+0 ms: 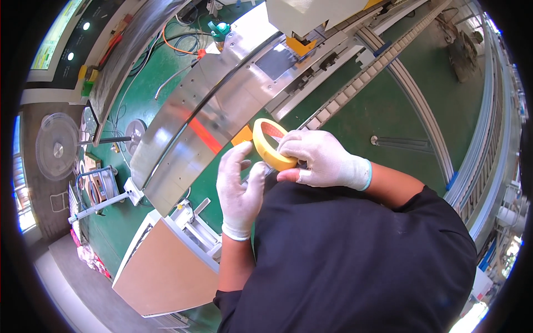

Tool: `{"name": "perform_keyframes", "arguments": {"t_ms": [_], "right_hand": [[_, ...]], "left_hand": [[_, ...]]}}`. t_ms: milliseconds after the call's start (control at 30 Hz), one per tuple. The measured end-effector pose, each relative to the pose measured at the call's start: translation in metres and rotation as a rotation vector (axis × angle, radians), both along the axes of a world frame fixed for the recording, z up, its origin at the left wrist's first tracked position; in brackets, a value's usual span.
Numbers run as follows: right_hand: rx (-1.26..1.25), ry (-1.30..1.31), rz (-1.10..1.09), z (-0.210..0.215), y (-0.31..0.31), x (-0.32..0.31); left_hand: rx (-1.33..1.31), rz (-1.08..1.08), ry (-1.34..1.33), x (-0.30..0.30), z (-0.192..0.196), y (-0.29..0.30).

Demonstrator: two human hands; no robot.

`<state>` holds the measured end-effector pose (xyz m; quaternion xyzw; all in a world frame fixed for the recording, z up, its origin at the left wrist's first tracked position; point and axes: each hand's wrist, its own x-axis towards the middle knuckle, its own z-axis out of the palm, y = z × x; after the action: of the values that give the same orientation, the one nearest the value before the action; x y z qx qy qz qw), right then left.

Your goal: The person picks up several wooden furniture slats one at a time and places them into a machine, then repeats this with two larger wooden panels, before finally applying yellow tape to the edge of a guide rail on the machine conveyor.

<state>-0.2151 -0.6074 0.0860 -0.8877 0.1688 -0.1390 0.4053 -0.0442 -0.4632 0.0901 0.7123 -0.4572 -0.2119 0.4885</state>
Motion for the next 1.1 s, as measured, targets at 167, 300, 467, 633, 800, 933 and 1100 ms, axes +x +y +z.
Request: {"name": "perform_keyframes", "arguments": {"t_ms": [167, 300, 467, 633, 800, 933, 1100], "right_hand": [[-0.076, 0.043, 0.041, 0.005, 0.003, 0.006], [-0.091, 0.077, 0.086, 0.003, 0.004, 0.007], [-0.024, 0.053, 0.012, 0.005, 0.000, 0.006], [-0.085, 0.066, 0.019, 0.005, 0.000, 0.007], [-0.126, 0.072, 0.035, 0.007, 0.006, 0.010], [-0.125, 0.099, 0.058, 0.007, 0.006, 0.011], [-0.059, 0.129, 0.023, 0.003, 0.003, 0.011]], "left_hand": [[-0.022, -0.058, -0.338, 0.003, -0.006, -0.005], [0.009, -0.037, -0.480, 0.003, -0.006, -0.004], [0.069, -0.006, -0.218, 0.006, -0.006, 0.003], [0.035, -0.032, -0.195, 0.006, -0.005, -0.004], [0.031, -0.070, -0.325, 0.011, -0.009, -0.003], [0.031, -0.093, -0.514, 0.012, -0.008, -0.004], [0.189, -0.090, -0.186, 0.017, -0.006, 0.002]]}}
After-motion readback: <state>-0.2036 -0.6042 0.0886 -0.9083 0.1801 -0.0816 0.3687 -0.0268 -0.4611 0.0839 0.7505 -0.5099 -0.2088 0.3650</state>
